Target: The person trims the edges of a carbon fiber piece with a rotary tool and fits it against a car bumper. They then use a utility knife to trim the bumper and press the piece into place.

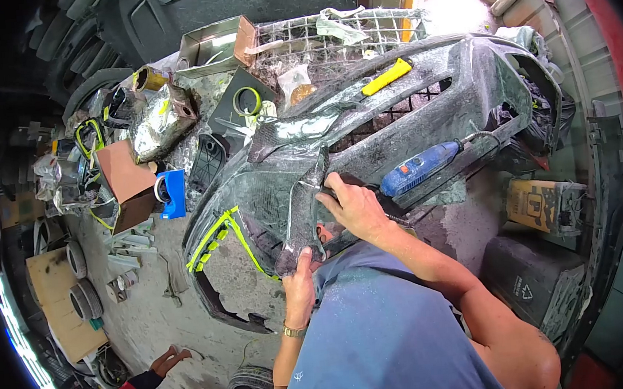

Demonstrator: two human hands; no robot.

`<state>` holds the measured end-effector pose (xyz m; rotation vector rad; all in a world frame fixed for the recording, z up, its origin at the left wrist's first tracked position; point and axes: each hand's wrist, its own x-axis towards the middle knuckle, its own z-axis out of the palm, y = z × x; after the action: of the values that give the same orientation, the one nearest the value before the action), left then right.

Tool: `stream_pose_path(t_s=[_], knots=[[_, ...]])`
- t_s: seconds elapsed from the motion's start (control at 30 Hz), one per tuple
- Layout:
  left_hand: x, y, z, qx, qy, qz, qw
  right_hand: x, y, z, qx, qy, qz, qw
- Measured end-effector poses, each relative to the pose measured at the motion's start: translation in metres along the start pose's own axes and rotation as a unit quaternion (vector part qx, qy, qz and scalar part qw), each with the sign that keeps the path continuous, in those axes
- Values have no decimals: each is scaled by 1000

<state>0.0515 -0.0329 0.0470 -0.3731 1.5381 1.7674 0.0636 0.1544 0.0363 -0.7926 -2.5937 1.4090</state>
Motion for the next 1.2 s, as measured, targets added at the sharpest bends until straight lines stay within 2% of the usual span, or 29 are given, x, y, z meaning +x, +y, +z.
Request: stream_pose_path(t_s=[0.3,0.37,0.43,0.47,0.53,0.57,0.73,0.8,0.87,0.9,0.93,1.0,1.03,1.07,1.1,1.13,1.2], knots=[[4,-7,-7,34,6,2,999,-6,5,7,18,2,-65,998],[4,-3,-7,16,0,-10,1000,-3,8,4,19,8,-43,999],[4,13,-1,-80,-78,-28,993,1,6,-4,37,26,5,999],[6,14,-5,-81,-74,-26,994,1,10,-8,49,42,1,998],[9,15,-12,-137,-130,-70,980,0,11,-21,99,57,-28,993],[9,16,-14,-140,-125,-68,980,-4,5,-33,94,40,-2,995],[7,18,-25,-145,-181,-87,969,-21,5,-49,122,43,-47,990],[5,15,-27,-157,-177,-89,968,-22,2,-51,145,46,-62,986],[3,10,-30,-167,-175,-96,966,-21,-3,-50,186,76,-30,979],[2,6,-32,-138,-172,-78,972,-18,-13,-50,278,95,-9,956],[1,3,-34,-108,-170,-59,978,-17,-13,-53,276,96,-10,956],[-3,-3,-36,-96,-157,-43,982,-18,-12,-58,330,37,10,943],[-3,-6,-42,64,-132,51,988,-19,-8,-59,305,10,3,952],[-3,-9,-44,222,-102,144,959,-20,-4,-59,303,9,2,953],[-9,6,-29,236,-89,251,935,-20,-1,-57,327,2,-34,944],[-6,5,-28,235,-88,252,935,-19,3,-57,351,-5,-70,934],[-2,-1,-30,326,-50,439,836,-23,6,-59,392,-36,-68,917]])
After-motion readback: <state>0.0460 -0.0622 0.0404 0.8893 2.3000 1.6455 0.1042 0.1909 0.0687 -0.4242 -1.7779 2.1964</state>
